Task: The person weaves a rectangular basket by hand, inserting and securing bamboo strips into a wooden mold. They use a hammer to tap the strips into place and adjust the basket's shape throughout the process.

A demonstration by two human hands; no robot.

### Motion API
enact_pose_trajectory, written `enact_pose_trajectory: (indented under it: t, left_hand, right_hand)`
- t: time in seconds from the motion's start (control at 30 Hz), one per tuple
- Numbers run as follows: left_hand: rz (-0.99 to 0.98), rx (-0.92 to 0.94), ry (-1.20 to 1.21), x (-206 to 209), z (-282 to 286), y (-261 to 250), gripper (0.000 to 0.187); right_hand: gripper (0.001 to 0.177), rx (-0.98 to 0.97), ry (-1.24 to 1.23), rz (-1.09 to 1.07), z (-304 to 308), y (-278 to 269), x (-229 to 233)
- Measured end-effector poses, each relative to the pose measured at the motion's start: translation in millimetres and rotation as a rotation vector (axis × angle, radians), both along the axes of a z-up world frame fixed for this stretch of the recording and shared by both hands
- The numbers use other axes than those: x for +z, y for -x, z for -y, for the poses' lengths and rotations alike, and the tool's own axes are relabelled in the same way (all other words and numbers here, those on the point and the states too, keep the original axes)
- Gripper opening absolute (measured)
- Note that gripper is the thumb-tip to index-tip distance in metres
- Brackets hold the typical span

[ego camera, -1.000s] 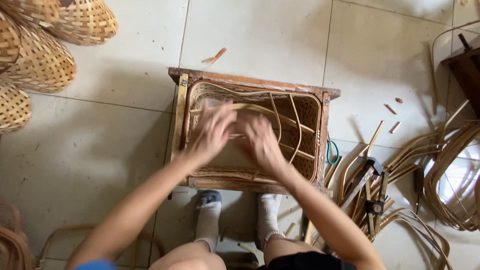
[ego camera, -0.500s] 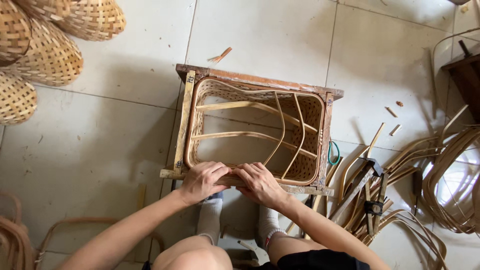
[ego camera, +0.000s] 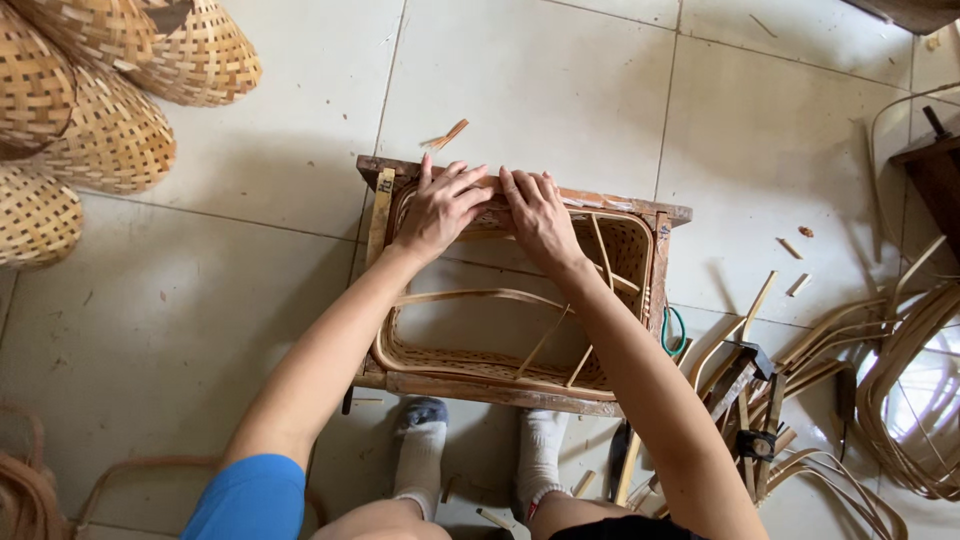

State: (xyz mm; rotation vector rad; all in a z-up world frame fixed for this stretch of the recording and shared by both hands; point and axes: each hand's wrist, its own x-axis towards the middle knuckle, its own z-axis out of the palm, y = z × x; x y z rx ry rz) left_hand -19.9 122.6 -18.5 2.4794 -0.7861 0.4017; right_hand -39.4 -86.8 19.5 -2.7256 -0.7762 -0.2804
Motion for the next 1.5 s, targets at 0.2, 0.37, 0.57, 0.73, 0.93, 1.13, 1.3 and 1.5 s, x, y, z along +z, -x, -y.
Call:
enact_pose_trajectory:
  t: [0.2,0.37,0.57,0.73,0.93,1.13,1.3,1.5]
  left_hand:
    - [-0.001,-0.018,0.027,11.7,-2.8,-3.4,0.025]
    - [-0.024,-0.022,0.001,13.3,0.5,3.4,0.025]
    - [0.007,-0.001,-0.009,22.6,3.0,5.2,0.025]
    - [0.013,0.001,0.004,27.8,1.7,9.3,0.024]
    - [-0.004,0.017,0.013,27.8,3.8,9.0,0.022]
    - [-0.013,0.038,0.013,24.2,4.6,8.0,0.020]
    - [-0.018,0.061,0.019,25.3,7.8,9.1,0.019]
    - [-0.026,0.067,0.053,28.4,6.9,10.7,0.016]
  right_hand:
    - [0.059,-0.020,-0.018,-0.005,-0.8,-3.2,4.4]
    - [0.056,-0.037,-0.048,0.005,-3.5,3.7,3.7]
    - [0.056,-0.047,-0.053,0.011,-3.9,2.3,6.9]
    - [0.057,-0.062,-0.077,-0.011,-4.7,2.0,4.0]
    - [0.060,-0.078,-0.076,-0.005,-4.6,0.5,2.7]
    - [0.057,-0.091,-0.084,-0.009,-5.4,0.2,3.2]
    - [0.053,-0.093,-0.102,-0.002,-5.5,1.7,4.7]
    - [0.055,-0.098,-0.106,-0.005,-6.6,1.2,5.5]
